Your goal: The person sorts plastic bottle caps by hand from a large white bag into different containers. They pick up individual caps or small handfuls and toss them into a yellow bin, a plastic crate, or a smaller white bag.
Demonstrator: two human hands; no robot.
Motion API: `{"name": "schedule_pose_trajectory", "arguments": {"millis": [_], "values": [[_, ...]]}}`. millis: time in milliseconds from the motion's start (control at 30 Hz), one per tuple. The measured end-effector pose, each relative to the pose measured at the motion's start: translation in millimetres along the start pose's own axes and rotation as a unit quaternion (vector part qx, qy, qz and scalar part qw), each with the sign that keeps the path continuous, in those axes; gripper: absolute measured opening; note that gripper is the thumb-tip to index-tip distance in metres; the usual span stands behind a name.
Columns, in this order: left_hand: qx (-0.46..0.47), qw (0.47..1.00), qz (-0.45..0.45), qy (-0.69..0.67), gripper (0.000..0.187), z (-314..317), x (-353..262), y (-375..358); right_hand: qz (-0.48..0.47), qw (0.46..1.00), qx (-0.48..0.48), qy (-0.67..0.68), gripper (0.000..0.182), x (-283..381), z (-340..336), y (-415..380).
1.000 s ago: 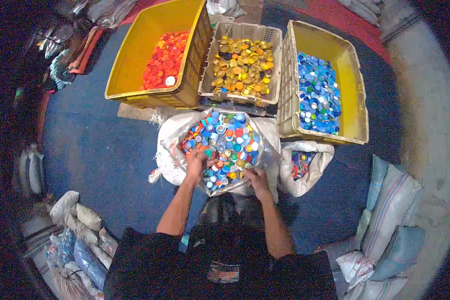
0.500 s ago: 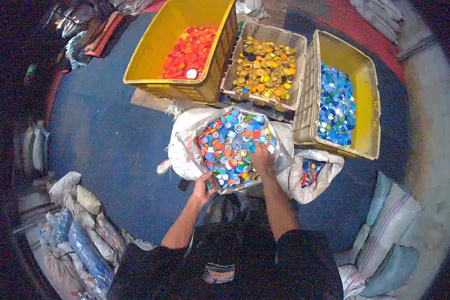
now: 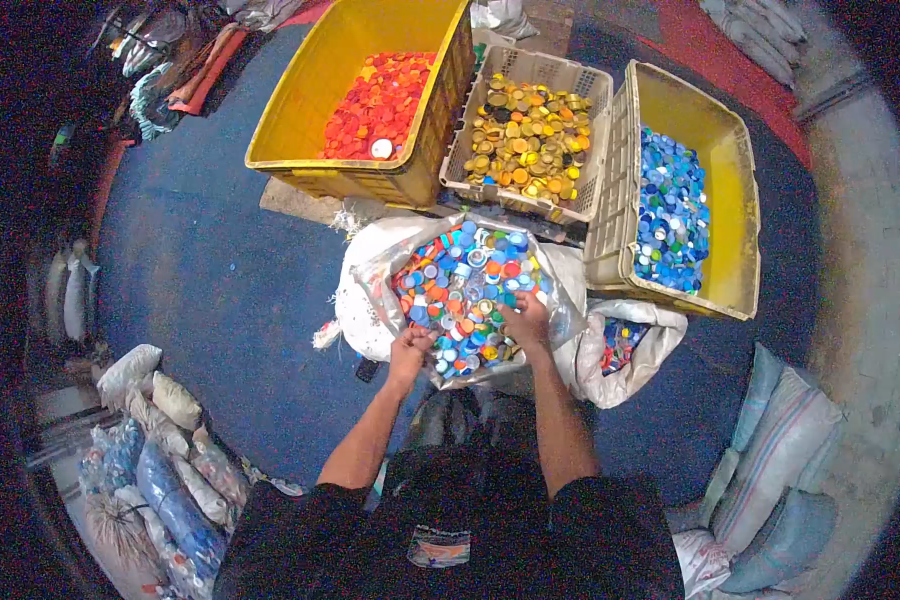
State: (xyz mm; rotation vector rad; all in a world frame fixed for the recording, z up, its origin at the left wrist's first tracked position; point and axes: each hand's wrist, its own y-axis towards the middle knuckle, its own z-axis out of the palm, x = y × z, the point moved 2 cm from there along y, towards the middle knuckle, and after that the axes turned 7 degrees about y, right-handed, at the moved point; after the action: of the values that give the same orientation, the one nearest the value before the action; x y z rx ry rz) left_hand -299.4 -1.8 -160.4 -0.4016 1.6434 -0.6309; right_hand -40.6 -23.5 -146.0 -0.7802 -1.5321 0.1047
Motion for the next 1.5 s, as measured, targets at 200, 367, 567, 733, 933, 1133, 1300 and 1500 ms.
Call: {"name": "schedule_pose_trajectory", "arguments": {"millis": [200,367,567,733,933,1133,1300,1500], "values": [[-0.046,0.975,0.077,0.205,0.021,13,-53,21,0.139,0.847,0.061,0.509,0.032,-27,-5,-42],[-0.072,0.909,0.190,0.364,0.027,36,-85,48,0.162,0.847,0.023,0.506,0.024,-31,-1,-77],[-0.084,0.831,0.186,0.517,0.032,57,-90,79,0.147,0.860,0.090,0.481,0.021,-34,-8,-96],[-0.074,0.816,0.167,0.548,0.032,65,-92,85,0.151,0.878,0.072,0.448,0.020,-38,-17,-99],[-0.098,0.821,0.179,0.533,0.035,70,-89,86,0.118,0.897,0.059,0.422,0.019,-44,-24,-92],[-0.148,0.846,0.273,0.434,0.029,67,-79,84,0.116,0.894,0.059,0.428,0.017,-37,-22,-89],[-0.117,0.913,0.228,0.318,0.023,49,-48,64,0.115,0.878,0.089,0.456,0.012,-32,-14,-82],[0.091,0.969,-0.112,-0.201,0.017,32,-36,2,-0.060,0.991,0.052,0.104,0.017,-27,6,-53]]}}
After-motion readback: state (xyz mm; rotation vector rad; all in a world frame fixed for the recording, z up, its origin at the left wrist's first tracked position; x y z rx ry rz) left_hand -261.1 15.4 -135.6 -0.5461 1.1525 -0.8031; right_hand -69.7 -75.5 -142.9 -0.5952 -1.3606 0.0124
